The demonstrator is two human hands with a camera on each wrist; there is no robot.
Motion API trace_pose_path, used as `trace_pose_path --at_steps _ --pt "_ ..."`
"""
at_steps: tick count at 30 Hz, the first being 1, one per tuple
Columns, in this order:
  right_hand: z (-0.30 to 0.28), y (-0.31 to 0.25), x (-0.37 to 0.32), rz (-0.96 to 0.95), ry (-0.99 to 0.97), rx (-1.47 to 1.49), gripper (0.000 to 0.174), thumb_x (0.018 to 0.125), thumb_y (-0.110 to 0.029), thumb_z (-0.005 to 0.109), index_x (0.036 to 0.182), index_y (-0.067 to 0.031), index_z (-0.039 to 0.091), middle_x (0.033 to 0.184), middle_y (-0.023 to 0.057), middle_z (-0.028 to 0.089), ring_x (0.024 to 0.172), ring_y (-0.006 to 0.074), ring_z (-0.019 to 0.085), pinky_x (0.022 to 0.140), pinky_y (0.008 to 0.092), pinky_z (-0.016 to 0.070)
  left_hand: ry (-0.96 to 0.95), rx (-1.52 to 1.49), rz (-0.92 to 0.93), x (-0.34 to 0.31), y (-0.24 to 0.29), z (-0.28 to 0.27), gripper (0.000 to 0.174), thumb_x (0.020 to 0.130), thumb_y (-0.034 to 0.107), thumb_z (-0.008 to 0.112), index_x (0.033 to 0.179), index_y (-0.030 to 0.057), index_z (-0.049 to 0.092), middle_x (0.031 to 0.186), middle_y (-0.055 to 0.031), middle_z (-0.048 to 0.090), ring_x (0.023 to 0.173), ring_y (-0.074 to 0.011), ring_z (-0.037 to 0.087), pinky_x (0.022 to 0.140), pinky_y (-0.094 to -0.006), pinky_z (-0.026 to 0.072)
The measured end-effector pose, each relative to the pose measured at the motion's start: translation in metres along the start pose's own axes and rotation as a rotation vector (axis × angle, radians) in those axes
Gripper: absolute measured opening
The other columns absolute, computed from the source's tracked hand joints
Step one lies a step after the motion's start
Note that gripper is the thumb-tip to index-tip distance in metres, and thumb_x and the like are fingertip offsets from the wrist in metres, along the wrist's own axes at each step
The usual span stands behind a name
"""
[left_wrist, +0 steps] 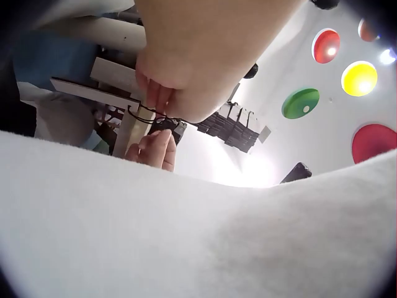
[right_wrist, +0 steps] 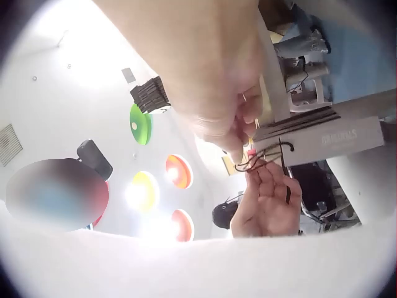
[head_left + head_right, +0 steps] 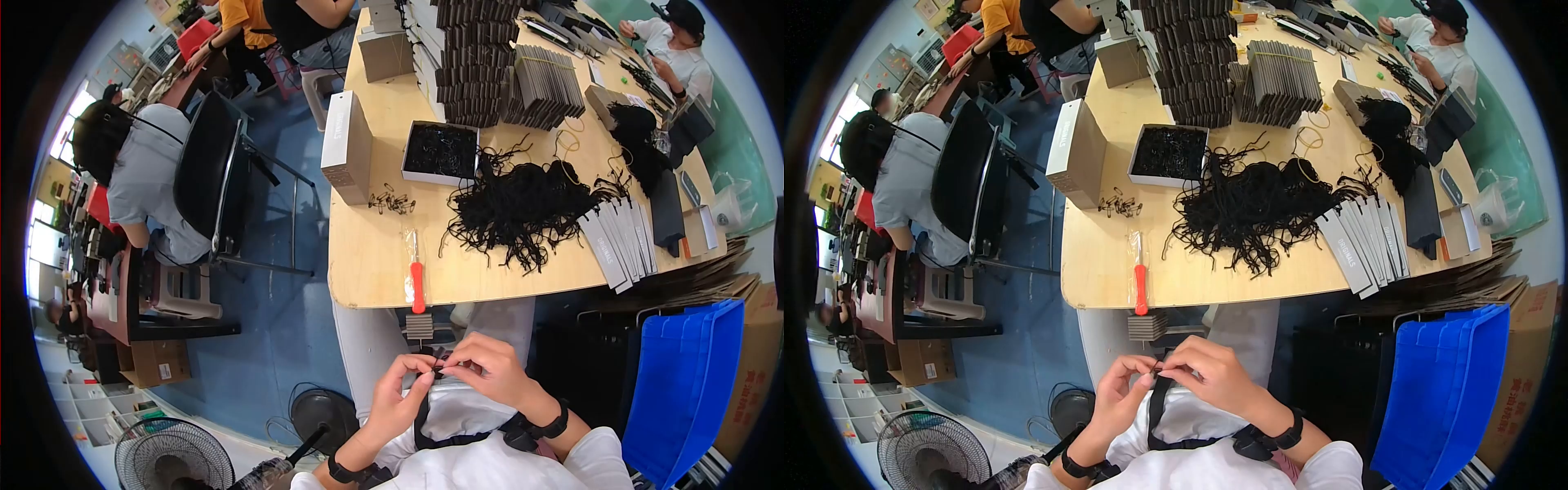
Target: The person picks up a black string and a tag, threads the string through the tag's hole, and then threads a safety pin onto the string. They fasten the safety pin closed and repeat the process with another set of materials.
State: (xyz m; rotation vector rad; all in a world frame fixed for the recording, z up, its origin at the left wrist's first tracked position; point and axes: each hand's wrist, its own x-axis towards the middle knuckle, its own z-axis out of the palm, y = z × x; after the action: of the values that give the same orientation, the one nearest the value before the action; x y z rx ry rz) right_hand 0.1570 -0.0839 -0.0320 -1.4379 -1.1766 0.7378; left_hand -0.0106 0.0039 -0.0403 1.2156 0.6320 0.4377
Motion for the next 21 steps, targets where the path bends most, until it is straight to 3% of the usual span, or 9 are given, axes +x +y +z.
trace_pose_path --at_steps 3,5,7,8,10,11,13,16,21 --pt "0.002 0.007 0.003 -0.159 0.045 -0.117 0.014 0.071 0.001 0.075 0.079 -0.0021 0.064 0.079 0.0055 0.060 0.061 0.0136 0.055 0.051 0.0251 0.0431 -0.016 0.142 0.058 0.000 0.005 0.006 0.009 0.088 0.002 0.060 0.095 -0.0010 0.055 0.107 -0.0123 0.058 0.100 -0.0180 0.056 0.090 -0.0303 0.0409" --pt "0.002 0.007 0.001 -0.227 0.063 -0.183 0.014 0.071 0.001 0.074 0.080 -0.0021 0.063 0.079 0.0061 0.060 0.062 0.0165 0.058 0.052 0.0274 0.0456 -0.039 0.412 0.194 0.004 0.013 0.008 0.010 0.081 -0.002 0.066 0.090 -0.0005 0.062 0.098 -0.0112 0.062 0.091 -0.0182 0.060 0.081 -0.0281 0.0461" --pt "0.001 0.003 -0.005 0.046 0.077 -0.077 0.018 0.071 0.001 0.073 0.083 -0.0030 0.061 0.082 0.0052 0.060 0.066 0.0167 0.059 0.055 0.0266 0.0475 -0.008 0.480 0.204 0.005 0.022 0.012 0.011 0.077 -0.004 0.068 0.086 0.0006 0.065 0.091 -0.0102 0.063 0.084 -0.0179 0.062 0.074 -0.0269 0.0474" --pt "-0.002 0.005 -0.004 0.046 0.078 -0.078 0.018 0.071 0.001 0.073 0.083 -0.0030 0.061 0.082 0.0052 0.060 0.066 0.0167 0.059 0.055 0.0266 0.0475 0.022 0.547 0.214 0.006 0.027 0.015 0.012 0.074 -0.005 0.071 0.083 0.0017 0.068 0.085 -0.0092 0.065 0.077 -0.0176 0.063 0.068 -0.0257 0.0487" --pt "-0.012 0.013 0.000 -0.006 -0.163 0.117 0.027 0.072 0.000 0.073 0.095 -0.0040 0.062 0.091 0.0054 0.062 0.075 0.0150 0.059 0.064 0.0268 0.0491 0.008 0.583 0.199 0.007 0.043 0.014 0.012 0.072 -0.005 0.072 0.082 0.0022 0.069 0.080 -0.0082 0.065 0.072 -0.0170 0.063 0.064 -0.0256 0.0487" --pt "-0.014 0.015 0.001 -0.005 -0.160 0.117 0.027 0.072 0.000 0.073 0.095 -0.0040 0.062 0.091 0.0054 0.062 0.075 0.0150 0.059 0.064 0.0268 0.0491 -0.006 0.620 0.183 0.009 0.052 0.013 0.012 0.071 -0.004 0.073 0.081 0.0027 0.070 0.075 -0.0072 0.065 0.067 -0.0164 0.063 0.061 -0.0255 0.0486" --pt "-0.015 0.018 0.001 0.124 -0.329 0.359 0.041 0.072 -0.004 0.076 0.109 -0.0037 0.058 0.107 0.0102 0.061 0.099 0.0231 0.059 0.087 0.0347 0.0456 -0.041 0.561 0.190 0.011 0.065 0.015 0.013 0.071 -0.004 0.073 0.081 0.0028 0.071 0.074 -0.0074 0.065 0.066 -0.0159 0.063 0.060 -0.0252 0.0482" --pt "-0.003 0.024 -0.001 0.026 -0.424 0.456 0.055 0.077 -0.004 0.073 0.127 -0.0058 0.049 0.107 0.0063 0.059 0.094 0.0139 0.057 0.080 0.0289 0.0470 -0.093 0.536 0.214 0.021 0.081 0.020 0.013 0.071 -0.004 0.073 0.081 0.0029 0.071 0.073 -0.0074 0.065 0.065 -0.0154 0.062 0.059 -0.0250 0.0476" --pt "0.010 0.024 -0.011 0.100 -0.418 0.472 0.055 0.083 -0.005 0.068 0.133 -0.0070 0.043 0.099 0.0060 0.061 0.090 0.0142 0.060 0.081 0.0281 0.0467 -0.034 0.612 0.333 0.043 0.101 0.019 0.012 0.070 -0.006 0.072 0.078 0.0014 0.069 0.075 -0.0069 0.065 0.066 -0.0141 0.061 0.062 -0.0234 0.0464"
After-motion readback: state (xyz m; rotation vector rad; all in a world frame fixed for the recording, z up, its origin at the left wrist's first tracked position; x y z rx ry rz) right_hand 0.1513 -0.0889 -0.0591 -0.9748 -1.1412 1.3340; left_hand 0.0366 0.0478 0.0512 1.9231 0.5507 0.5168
